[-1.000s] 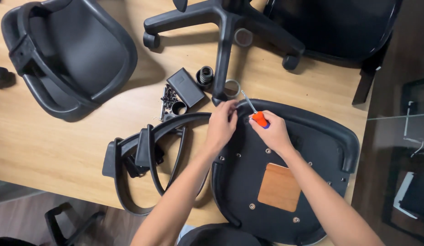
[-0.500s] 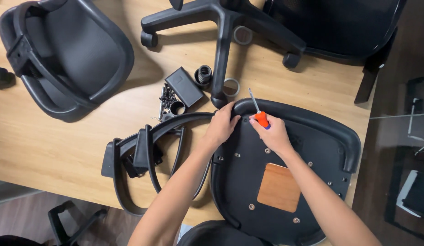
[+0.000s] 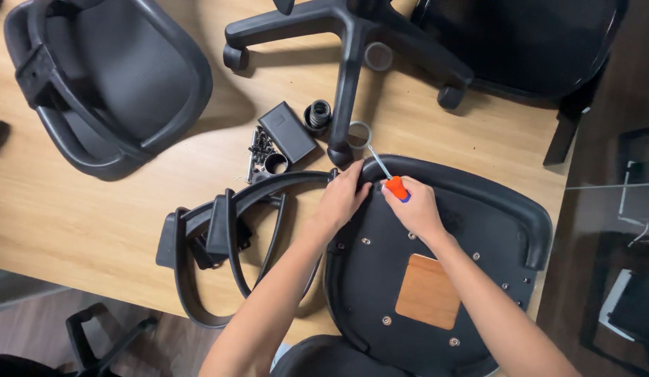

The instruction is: The person assembles an office chair on a wooden table. They position the black seat cushion upside down, align the mounting plate and armrest frame, then use a screwdriver to drive screws into the seat base, working around the plate while holding the seat steady.

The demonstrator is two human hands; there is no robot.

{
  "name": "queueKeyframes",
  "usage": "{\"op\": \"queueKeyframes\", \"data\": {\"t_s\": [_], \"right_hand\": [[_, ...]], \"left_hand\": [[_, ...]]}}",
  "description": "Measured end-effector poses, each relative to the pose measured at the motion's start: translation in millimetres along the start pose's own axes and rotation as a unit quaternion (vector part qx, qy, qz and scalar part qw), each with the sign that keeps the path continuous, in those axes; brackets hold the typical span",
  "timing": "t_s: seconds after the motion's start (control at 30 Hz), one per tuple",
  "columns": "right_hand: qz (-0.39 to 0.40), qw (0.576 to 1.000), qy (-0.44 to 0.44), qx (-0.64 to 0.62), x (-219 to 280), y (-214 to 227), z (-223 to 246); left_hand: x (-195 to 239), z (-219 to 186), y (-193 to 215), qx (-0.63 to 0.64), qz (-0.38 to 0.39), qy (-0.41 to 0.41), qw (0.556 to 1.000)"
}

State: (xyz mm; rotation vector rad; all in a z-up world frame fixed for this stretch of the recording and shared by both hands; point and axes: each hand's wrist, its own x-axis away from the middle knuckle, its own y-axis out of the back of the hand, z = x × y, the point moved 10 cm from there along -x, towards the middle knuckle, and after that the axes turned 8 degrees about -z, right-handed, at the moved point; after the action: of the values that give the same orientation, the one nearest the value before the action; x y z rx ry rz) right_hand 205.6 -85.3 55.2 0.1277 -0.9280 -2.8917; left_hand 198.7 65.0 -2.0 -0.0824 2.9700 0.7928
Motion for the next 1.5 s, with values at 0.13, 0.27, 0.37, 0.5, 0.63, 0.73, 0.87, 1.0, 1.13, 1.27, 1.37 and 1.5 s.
{"op": "queueKeyframes", "data": {"t_s": [0.13, 0.27, 0.37, 0.5, 0.63, 0.73, 0.87, 1.0, 1.13, 1.27, 1.37, 1.5], "right_hand": [[0.019, 0.999, -0.027, 0.014, -1.9, -4.3, -10.8], [0.035, 0.999, -0.028, 0.01, -2.9, -5.9, -12.2], [0.052, 0.998, -0.026, 0.006, -3.7, -9.6, -15.2], [0.077, 0.995, -0.055, 0.011, -6.8, -14.3, -26.0], [0.083, 0.994, -0.066, 0.022, -7.8, -14.3, -25.1], [0.075, 0.995, -0.059, 0.021, -9.0, -12.8, -22.7], [0.071, 0.99, -0.116, -0.034, -6.1, -14.2, -33.4], [0.063, 0.988, -0.129, -0.054, -0.9, -11.1, -33.4], [0.063, 0.99, -0.124, -0.032, 3.6, -9.7, -29.5], [0.052, 0.99, -0.121, -0.042, 4.5, -8.5, -31.4], [0.052, 0.989, -0.127, -0.051, 2.9, -10.0, -34.3], [0.065, 0.984, -0.152, -0.066, 6.1, -12.0, -45.1]], "left_hand": [[10.6, 0.5, -1.0, -0.017, -0.031, -0.047, 0.998], [17.2, -10.9, 2.4, -0.038, -0.033, -0.088, 0.995], [19.3, -16.5, 6.0, -0.043, -0.025, -0.081, 0.995], [19.4, -14.6, 6.9, -0.02, -0.022, -0.085, 0.996], [19.3, -16.9, 10.2, -0.014, -0.022, -0.082, 0.996], [20.5, -18.1, 10.7, -0.015, -0.027, -0.083, 0.996], [21.7, -15.5, 8.9, -0.025, -0.036, -0.083, 0.996], [24.5, -21.5, 14.2, -0.018, -0.056, -0.112, 0.992], [25.7, -18.8, 12.8, -0.013, -0.059, -0.11, 0.992], [29.1, -22.1, 16.7, -0.003, -0.084, -0.112, 0.99], [30.1, -19.5, 16.1, 0.0, -0.092, -0.093, 0.991], [31.1, -43.9, 32.4, -0.03, -0.122, -0.111, 0.986]]}}
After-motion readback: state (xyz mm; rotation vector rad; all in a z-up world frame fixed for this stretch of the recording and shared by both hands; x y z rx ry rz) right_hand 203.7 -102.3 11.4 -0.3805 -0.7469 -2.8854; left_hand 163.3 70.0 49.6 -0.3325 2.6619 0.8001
